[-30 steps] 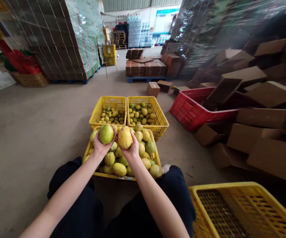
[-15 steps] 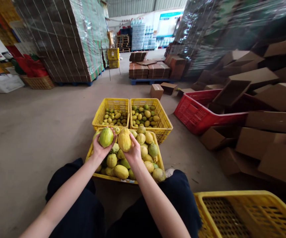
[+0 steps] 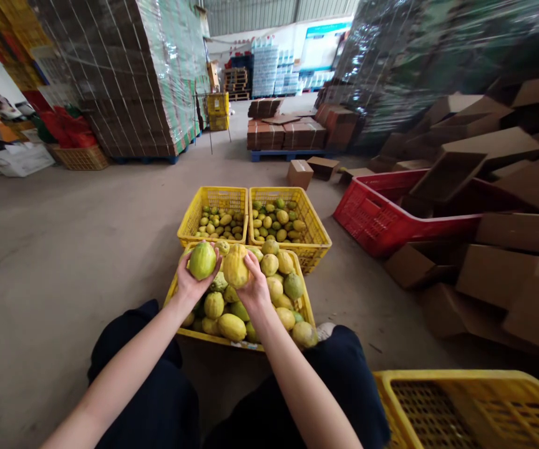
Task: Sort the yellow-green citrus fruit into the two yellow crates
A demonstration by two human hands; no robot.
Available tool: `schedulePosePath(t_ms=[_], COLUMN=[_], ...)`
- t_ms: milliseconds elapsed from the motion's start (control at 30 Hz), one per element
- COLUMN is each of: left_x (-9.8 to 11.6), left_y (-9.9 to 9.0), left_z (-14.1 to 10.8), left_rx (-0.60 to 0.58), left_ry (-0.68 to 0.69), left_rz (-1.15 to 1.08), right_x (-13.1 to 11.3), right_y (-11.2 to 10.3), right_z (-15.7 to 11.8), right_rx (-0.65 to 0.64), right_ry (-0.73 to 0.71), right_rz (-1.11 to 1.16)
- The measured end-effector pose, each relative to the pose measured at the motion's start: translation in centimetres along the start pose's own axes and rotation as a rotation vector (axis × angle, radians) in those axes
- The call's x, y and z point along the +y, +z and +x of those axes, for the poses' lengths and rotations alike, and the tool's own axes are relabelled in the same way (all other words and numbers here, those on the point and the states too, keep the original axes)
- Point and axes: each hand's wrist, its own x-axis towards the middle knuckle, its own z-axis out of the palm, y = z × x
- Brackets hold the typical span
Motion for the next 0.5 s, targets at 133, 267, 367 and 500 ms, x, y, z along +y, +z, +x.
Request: schedulePosePath(t_ms=[133,267,367,500], left_x=[0.1,0.2,-0.7,-3.7], left_y=[0.1,0.4,0.3,-1.6], left_z=[-0.2,0.0,-0.3,-3.4], left_rx=[0.001,0.004,0.017,-0.055], left_ry=[-0.048,-0.124,-0.259,-0.549], left_rz=[-0.197,-0.245,-0.128,0.183], right_x=[0.0,-0.4,-1.8,-5.1], right_y=[0.4,0.8,0.8,0.7], right_z=[-0.3,-0.2,0.1,0.2], right_rx=[0.0,0.053,0.117,0.175], right_ry=[0.012,0.023,0.038,0.005], right_rz=[-0.04,-0.009,0.046,0.108])
